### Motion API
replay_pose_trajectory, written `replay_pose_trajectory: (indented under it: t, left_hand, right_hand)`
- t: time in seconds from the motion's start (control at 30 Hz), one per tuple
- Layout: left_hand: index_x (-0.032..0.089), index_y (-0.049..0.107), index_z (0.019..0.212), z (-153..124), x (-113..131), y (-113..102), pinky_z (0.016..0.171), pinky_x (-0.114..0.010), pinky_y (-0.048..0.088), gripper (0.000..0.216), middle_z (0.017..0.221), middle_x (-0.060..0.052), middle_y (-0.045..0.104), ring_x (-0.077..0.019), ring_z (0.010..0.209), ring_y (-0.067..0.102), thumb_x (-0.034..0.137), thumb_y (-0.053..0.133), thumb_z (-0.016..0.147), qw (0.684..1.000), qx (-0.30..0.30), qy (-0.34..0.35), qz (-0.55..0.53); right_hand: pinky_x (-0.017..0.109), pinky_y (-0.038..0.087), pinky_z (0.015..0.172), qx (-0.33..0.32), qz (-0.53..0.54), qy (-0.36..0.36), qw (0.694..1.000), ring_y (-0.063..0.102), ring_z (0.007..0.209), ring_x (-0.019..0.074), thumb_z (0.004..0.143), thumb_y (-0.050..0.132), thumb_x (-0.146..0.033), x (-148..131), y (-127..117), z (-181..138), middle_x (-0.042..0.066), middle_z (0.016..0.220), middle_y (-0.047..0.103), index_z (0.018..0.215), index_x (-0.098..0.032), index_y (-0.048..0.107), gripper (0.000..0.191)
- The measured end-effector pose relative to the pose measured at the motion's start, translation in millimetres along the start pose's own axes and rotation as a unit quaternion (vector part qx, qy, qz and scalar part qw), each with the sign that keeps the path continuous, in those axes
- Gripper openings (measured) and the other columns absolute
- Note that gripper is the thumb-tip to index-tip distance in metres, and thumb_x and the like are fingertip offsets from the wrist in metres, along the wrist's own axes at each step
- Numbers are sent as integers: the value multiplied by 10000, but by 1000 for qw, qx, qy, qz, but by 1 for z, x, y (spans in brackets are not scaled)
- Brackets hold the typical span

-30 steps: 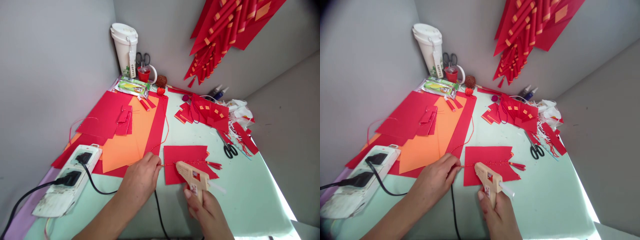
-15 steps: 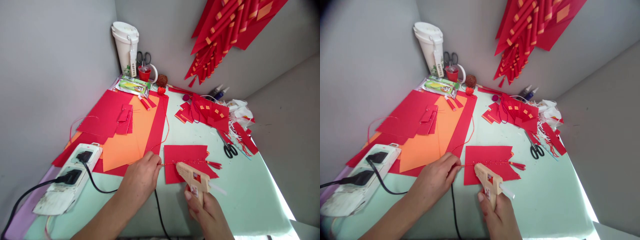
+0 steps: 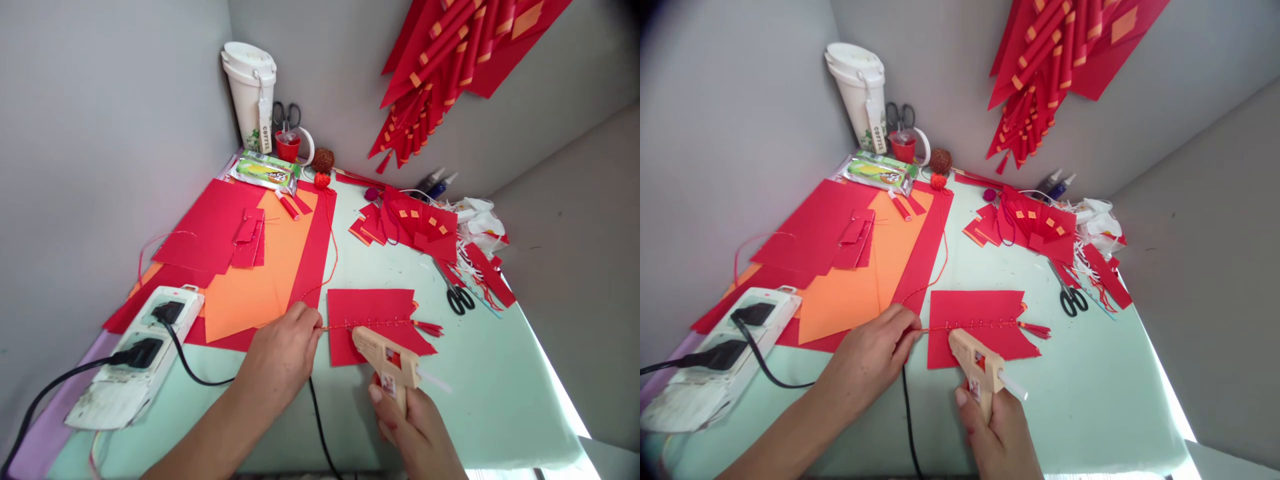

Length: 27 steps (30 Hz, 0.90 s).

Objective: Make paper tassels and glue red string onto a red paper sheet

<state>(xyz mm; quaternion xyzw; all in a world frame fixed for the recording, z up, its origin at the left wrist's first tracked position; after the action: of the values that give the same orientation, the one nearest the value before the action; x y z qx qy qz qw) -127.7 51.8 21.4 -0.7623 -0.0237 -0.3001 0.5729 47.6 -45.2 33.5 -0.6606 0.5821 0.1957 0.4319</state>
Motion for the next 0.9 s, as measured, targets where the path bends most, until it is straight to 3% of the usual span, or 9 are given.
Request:
replay_pose_trajectory:
  t: [0.17, 0.57, 0.77, 0.9]
  left_hand:
    - [214, 544, 864, 0, 1, 0, 582, -266, 396, 182, 879, -11, 584, -171, 728, 613, 215, 394, 966, 1000, -3, -3, -4]
    - [214, 549, 877, 0, 1, 0, 599, -264, 414, 188, 887, -15, 586, -168, 737, 620, 218, 384, 968, 1000, -5, -5, -3]
    - [220, 541, 861, 1, 0, 1, 578, -263, 390, 197, 874, -11, 584, -166, 722, 611, 221, 376, 969, 1000, 0, -3, 1]
    - [217, 545, 880, 1, 1, 0, 597, -271, 402, 202, 881, -11, 583, -174, 743, 620, 218, 367, 975, 1000, -2, -5, 0]
  right_hand:
    - [260, 342, 465, -24, -7, -2, 1000, 380, 498, 140, 775, 574, -669, 3, -4, 2, -27, 574, 459, 1021, -116, 619, 607]
    - [277, 381, 478, 7, -53, -22, 998, 489, 531, 202, 797, 574, -628, 4, -5, -2, 0, 513, 483, 764, -196, 660, 442]
    - [268, 370, 484, 22, -47, -51, 997, 429, 530, 168, 812, 548, -630, -1, -6, -4, -13, 573, 456, 812, -178, 619, 457]
    - [255, 343, 470, -5, -32, -47, 998, 404, 524, 158, 824, 546, -624, -4, -4, 2, -19, 558, 447, 825, -169, 631, 463]
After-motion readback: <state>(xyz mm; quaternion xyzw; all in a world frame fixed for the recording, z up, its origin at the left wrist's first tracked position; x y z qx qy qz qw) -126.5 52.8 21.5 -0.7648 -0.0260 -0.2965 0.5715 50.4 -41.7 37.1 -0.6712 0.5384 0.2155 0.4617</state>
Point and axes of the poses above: each hand's wrist, its own z-axis towards the middle knuckle, its own y-axis out of the palm, x = y × z, the point moved 1 cm from there along z, towards the middle knuckle
